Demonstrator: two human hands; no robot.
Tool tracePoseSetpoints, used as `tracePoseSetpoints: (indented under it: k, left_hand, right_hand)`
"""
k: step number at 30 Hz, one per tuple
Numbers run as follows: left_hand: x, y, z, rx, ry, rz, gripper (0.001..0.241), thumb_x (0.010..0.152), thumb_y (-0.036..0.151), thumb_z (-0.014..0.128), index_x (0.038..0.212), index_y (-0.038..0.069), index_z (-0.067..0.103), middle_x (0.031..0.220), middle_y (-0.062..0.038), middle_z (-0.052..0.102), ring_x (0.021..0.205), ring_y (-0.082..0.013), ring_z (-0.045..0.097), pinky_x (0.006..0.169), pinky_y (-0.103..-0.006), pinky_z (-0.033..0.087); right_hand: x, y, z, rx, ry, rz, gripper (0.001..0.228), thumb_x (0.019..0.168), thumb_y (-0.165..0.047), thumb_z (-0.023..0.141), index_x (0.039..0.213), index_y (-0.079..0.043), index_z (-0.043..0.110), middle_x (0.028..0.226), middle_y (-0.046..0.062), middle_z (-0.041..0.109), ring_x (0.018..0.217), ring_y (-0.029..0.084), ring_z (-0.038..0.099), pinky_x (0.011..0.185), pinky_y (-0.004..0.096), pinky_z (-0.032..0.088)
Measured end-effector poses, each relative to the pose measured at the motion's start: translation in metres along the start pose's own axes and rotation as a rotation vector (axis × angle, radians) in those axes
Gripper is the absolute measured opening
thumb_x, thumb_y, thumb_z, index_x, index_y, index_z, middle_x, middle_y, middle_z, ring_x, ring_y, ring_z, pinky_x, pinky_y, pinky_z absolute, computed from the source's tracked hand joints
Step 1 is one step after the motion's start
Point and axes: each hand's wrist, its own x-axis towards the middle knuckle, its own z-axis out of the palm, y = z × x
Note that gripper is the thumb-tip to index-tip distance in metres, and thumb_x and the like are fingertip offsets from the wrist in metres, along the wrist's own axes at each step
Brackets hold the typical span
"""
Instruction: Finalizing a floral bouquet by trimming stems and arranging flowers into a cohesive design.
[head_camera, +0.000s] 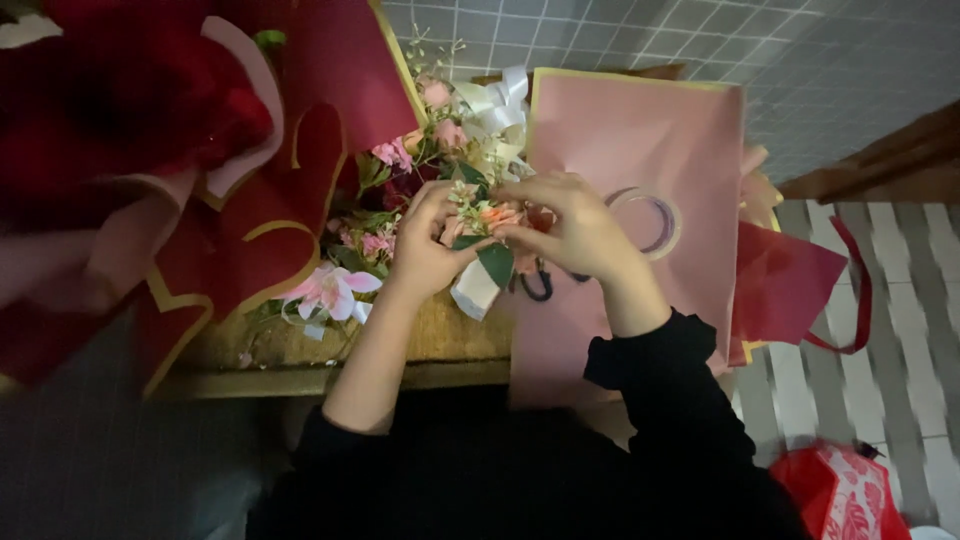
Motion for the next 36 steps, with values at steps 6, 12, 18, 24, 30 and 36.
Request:
tracePoseSetpoints:
  k: [6, 12, 18, 24, 30, 36]
  left_hand:
    - [0.003, -0.056, -0.008, 0.025, -0.110, 0.147, 0.053, 0.103, -0.003, 0.051, 0.142, -0.032, 0.030, 0.148, -0.049, 0.028, 0.140, -0.0657, 0.021, 0.122, -0.0603, 0.020]
    - [0.017, -0.109, -0.006, 0.129, 0.225, 0.231, 0.059, 0.073, 0.014, 0.097, 0.124, 0.009, 0.068, 0.135, -0.013, 0.053, 0.128, -0.0367, 0.056, 0.112, -0.0509, 0.044]
    - [0.019, -0.105, -0.007, 0.226, 0.199, 0.319, 0.044, 0.075, 0.012, 0.094, 0.108, 0.000, 0.068, 0.125, -0.018, 0.056, 0.113, -0.0422, 0.062, 0.101, -0.0561, 0.049]
    - [0.019, -0.112, -0.002, 0.234, 0.236, 0.366, 0.037, 0.072, 0.008, 0.093, 0.100, -0.001, 0.071, 0.118, -0.020, 0.064, 0.106, -0.0425, 0.065, 0.098, -0.0505, 0.051]
    - [0.018, -0.104, -0.002, 0.240, 0.234, 0.379, 0.022, 0.076, 0.000, 0.085, 0.093, -0.002, 0.071, 0.110, -0.019, 0.065, 0.101, -0.0420, 0.067, 0.097, -0.0459, 0.052]
    - [0.019, -0.102, 0.000, 0.170, 0.221, 0.332, 0.041, 0.073, 0.008, 0.095, 0.106, 0.004, 0.072, 0.122, -0.013, 0.063, 0.114, -0.0386, 0.063, 0.103, -0.0528, 0.048]
  right_hand:
    - [0.001, 0.011, -0.001, -0.088, 0.002, -0.007, 0.030, 0.081, -0.021, 0.089, 0.108, -0.016, 0.078, 0.085, 0.004, 0.074, 0.089, 0.032, 0.071, 0.092, 0.045, 0.049]
    - [0.009, -0.002, -0.006, -0.038, -0.012, -0.002, 0.044, 0.080, -0.023, 0.089, 0.119, -0.014, 0.074, 0.097, 0.009, 0.077, 0.095, 0.035, 0.071, 0.095, 0.048, 0.049]
    - [0.014, -0.007, -0.015, -0.084, -0.104, -0.076, 0.042, 0.079, -0.025, 0.091, 0.115, -0.013, 0.073, 0.116, 0.009, 0.072, 0.116, 0.035, 0.064, 0.103, 0.050, 0.044]
    - [0.006, 0.008, -0.007, -0.207, -0.154, -0.050, 0.032, 0.080, -0.020, 0.088, 0.110, -0.017, 0.077, 0.101, 0.003, 0.075, 0.110, 0.029, 0.065, 0.106, 0.050, 0.040]
    - [0.005, 0.013, -0.002, -0.200, -0.039, -0.090, 0.013, 0.085, -0.019, 0.090, 0.091, -0.017, 0.078, 0.077, -0.001, 0.072, 0.096, 0.022, 0.069, 0.104, 0.043, 0.042]
    - [0.004, -0.002, -0.021, -0.074, 0.020, -0.055, 0.026, 0.091, -0.023, 0.087, 0.110, -0.009, 0.077, 0.099, 0.011, 0.077, 0.103, 0.034, 0.071, 0.098, 0.049, 0.048]
